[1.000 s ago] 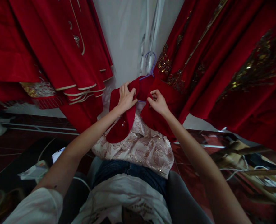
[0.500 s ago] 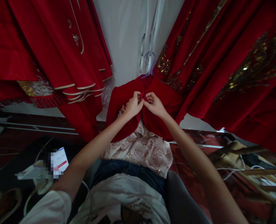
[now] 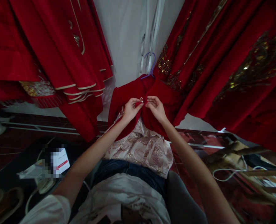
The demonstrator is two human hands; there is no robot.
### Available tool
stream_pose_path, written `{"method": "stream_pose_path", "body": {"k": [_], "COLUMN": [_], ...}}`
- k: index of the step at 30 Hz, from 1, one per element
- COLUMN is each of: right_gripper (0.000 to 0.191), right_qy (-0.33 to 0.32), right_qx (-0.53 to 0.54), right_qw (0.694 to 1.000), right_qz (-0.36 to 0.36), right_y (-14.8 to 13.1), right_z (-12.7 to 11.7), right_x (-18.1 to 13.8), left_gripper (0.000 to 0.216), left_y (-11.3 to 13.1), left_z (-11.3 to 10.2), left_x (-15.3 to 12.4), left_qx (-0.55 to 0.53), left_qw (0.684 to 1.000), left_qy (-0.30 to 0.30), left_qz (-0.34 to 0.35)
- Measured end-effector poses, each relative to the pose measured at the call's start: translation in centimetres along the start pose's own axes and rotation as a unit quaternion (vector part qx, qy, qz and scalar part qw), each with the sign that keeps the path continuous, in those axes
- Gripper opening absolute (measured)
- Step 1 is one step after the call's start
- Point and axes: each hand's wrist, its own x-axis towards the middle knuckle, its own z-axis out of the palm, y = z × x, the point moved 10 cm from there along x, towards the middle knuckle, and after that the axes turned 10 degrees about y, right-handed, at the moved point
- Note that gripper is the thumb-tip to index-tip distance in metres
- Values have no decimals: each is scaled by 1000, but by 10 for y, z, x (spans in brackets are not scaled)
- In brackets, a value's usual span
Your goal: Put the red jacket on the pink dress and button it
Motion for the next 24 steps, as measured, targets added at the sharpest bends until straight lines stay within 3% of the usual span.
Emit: {"method": "stream_pose_path", "body": {"k": [17,24], "right_gripper": [34,29], "right_qy": [35,90], "right_qx": [36,-28], "right_qw": [999,994], "right_qz": [-1,-58], "right_y": [-2,-16], "right_z": [-9,-11], "right_x": [-6,-11], "left_gripper": [15,13], "left_y": [12,24], "left_z": [6,6], "left_x": [6,4], "left_qx": [28,96], "left_qw": [991,982], "left_qy": [-129,-146], "left_qz": [23,71]}}
